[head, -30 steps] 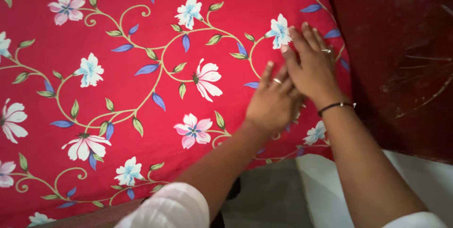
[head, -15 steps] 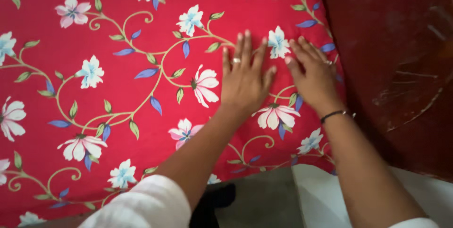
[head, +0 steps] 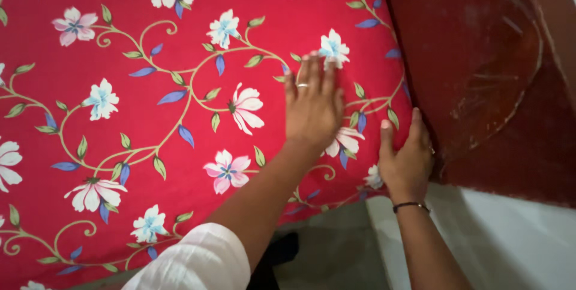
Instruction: The person smooths a red floral bedsheet on a bed, then picks up a checkered blanket from a nearby surface and spreads it over the bed, smoothing it out with both hands.
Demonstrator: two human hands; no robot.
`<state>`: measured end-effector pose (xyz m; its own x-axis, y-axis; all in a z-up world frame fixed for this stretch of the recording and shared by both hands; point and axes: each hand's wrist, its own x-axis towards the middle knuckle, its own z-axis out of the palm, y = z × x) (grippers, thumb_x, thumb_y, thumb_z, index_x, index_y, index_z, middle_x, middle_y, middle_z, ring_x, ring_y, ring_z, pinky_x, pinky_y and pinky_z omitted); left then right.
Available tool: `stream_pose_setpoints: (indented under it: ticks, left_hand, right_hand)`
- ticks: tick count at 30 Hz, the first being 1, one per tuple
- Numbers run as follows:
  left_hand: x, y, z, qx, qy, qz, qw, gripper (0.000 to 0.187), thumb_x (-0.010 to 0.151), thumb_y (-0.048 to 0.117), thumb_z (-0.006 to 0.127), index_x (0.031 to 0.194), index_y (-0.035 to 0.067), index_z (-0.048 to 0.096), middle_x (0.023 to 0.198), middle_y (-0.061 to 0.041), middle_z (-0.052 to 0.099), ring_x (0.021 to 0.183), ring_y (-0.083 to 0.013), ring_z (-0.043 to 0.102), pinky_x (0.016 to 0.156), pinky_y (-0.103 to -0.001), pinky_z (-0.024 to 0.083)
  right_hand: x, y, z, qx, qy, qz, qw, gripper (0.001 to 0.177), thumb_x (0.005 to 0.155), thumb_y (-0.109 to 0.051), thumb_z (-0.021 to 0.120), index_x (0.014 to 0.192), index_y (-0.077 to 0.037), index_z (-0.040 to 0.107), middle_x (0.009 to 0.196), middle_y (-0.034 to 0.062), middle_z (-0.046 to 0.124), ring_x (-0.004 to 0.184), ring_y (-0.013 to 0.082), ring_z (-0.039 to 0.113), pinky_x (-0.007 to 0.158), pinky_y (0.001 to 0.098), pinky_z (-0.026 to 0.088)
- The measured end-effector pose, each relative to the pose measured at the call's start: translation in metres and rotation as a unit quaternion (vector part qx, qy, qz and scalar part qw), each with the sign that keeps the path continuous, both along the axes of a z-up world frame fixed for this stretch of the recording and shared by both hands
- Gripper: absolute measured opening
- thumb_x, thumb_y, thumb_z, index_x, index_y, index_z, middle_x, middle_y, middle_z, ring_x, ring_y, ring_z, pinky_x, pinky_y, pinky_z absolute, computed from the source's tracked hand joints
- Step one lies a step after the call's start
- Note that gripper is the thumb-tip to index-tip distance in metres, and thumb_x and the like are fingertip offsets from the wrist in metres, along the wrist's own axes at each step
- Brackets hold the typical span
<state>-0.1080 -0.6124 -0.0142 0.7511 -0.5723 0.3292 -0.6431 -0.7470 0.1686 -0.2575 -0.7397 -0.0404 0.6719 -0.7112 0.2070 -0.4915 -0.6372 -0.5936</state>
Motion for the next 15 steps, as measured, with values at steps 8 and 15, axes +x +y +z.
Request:
stream_pose_setpoints:
  ticks: [8, 15]
  left_hand:
    - [-0.072, -0.032, 0.011, 0.097, 0.02, -0.253, 0.962, 0.062, 0.102, 0.052, 0.038, 0.156, 0.021, 0.041, 0.167, -0.011, 0.028, 0.157, -0.0267, 0.019, 0.126, -0.059, 0.008]
    - [-0.084, -0.053, -0.005, 0.166, 0.019, -0.391, 0.905, 0.069, 0.094, 0.054, 0.045, 0.152, 0.018, 0.043, 0.161, -0.008, 0.034, 0.153, -0.025, 0.021, 0.124, -0.057, 0.007]
  right_hand:
    - [-0.042, 0.013, -0.048, -0.026, -0.092, -0.115, 0.989, 0.046, 0.113, -0.034, 0.055, 0.14, 0.003, 0.058, 0.137, 0.0284, 0.064, 0.126, 0.0439, 0.061, 0.109, 0.0504, 0.048]
    - [-0.08, 0.003, -0.05, 0.64, -0.411, -0.147, 0.632, 0.04, 0.097, -0.019, 0.059, 0.134, -0.004, 0.06, 0.132, 0.0083, 0.067, 0.118, 0.0202, 0.065, 0.101, 0.0364, 0.052]
